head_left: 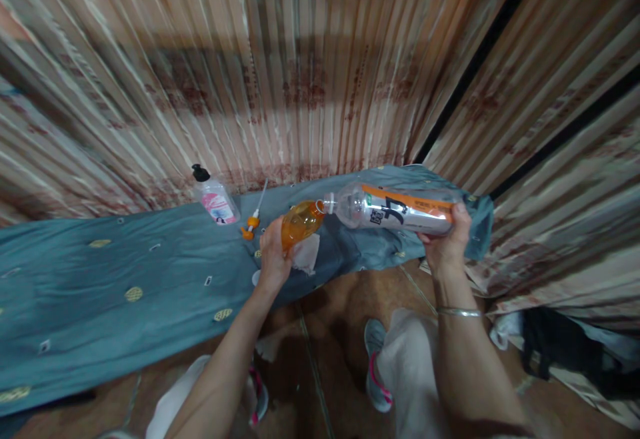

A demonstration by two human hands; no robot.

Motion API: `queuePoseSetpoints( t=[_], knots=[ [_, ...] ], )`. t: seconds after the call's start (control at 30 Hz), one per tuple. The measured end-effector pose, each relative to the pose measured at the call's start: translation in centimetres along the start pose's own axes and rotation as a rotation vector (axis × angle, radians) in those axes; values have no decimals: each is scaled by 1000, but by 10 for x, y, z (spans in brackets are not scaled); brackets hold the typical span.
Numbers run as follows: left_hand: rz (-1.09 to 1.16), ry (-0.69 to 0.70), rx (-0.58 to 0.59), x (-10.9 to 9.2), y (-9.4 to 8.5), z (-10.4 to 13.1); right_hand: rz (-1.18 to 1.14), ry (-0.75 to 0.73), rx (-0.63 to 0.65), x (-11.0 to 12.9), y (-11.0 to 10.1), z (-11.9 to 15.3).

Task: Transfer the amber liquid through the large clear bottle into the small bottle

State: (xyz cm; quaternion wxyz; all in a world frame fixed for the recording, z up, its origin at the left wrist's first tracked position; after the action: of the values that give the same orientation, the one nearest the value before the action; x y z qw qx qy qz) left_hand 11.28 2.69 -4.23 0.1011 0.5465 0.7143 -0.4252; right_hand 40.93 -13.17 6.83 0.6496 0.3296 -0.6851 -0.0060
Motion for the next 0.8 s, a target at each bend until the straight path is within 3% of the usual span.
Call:
queuePoseSetpoints(
  t=[0.8],
  knots=[
    [6,-7,-5,1,0,-1,21,6,-17,-1,-2,-1]
  ],
)
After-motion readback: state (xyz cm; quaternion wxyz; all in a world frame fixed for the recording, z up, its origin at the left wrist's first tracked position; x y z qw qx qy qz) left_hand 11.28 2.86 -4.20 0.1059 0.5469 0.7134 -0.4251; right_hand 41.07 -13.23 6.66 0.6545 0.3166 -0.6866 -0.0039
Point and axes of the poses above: each hand's wrist, its own z-axis away from the middle knuckle, its own y-axis out of the palm, x = y × z, the point moved 3 cm from there along -z, towards the middle knuckle, and after that the axes turned 6 degrees about z, right-handed, at the moved point
